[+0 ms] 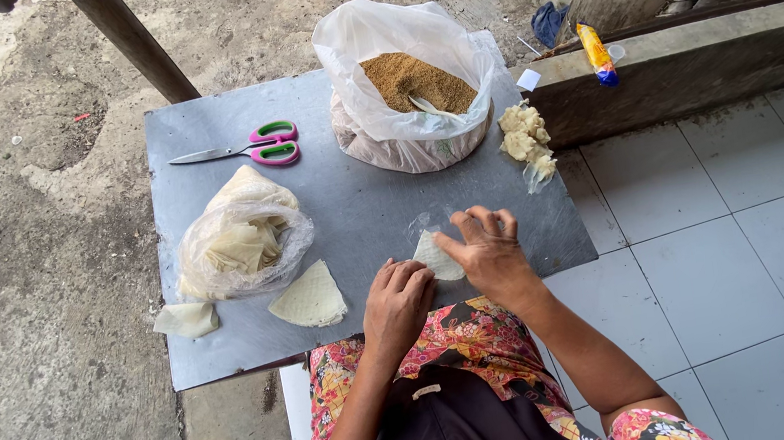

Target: The person prepares pastries by hand. The person takes a triangular piece of dough, adds a spoonful of filling from a bag, applies a paste with their finger to the edges, and then folds and rolls the dough into a cylindrical shape, repeating the process for multiple pastries.

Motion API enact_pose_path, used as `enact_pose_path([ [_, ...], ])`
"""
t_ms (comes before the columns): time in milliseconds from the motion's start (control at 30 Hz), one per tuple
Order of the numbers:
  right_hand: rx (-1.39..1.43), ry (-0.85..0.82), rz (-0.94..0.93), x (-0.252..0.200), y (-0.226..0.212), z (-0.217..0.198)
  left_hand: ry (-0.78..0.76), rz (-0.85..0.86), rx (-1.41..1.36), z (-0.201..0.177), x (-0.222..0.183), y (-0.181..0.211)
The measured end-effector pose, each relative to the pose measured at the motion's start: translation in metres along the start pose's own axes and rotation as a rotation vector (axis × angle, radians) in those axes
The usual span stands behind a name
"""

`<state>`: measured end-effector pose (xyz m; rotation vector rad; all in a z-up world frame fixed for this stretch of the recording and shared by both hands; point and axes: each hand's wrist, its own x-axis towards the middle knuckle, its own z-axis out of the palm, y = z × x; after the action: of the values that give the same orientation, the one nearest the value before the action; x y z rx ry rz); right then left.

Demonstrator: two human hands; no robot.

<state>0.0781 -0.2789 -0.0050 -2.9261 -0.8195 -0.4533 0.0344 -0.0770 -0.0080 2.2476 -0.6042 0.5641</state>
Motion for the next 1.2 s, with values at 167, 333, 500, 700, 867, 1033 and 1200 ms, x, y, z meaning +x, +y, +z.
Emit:
enact_pose_path([
  [167,0.106,-0.041,0.258,-0.008,0.046,0.005,0.01,-0.001,0.001,0.001,0.0,-0.001],
  [333,0.228,0.129,0.602,-0.035,0.104,0.003,0.024,0.002,-0.012,0.001,-0.001,0.0],
  [500,0.281,0.134,0.749,-0.053,0.124,0.014,0.018,0.007,0.007,0.002,0.0,0.0],
  [700,-0.054,0.018,0.578,-0.062,0.114,0.023,0.018,-0.004,0.019,0.003,-0.001,0.0],
  [867,-0.201,-0.037,0.451,-0.058,0.107,0.001,0.013,0.008,0.027,0.003,0.0,0.001],
  [1033,-0.147,-0.208,0.427,-0.047,0.11,-0.039,0.0,-0.006,-0.014,0.0,-0.002,0.001],
  [1200,-0.008,-0.045,0.382,-0.015,0.109,-0.061,-0.014,-0.082,-0.079,-0.006,-0.002,0.001],
])
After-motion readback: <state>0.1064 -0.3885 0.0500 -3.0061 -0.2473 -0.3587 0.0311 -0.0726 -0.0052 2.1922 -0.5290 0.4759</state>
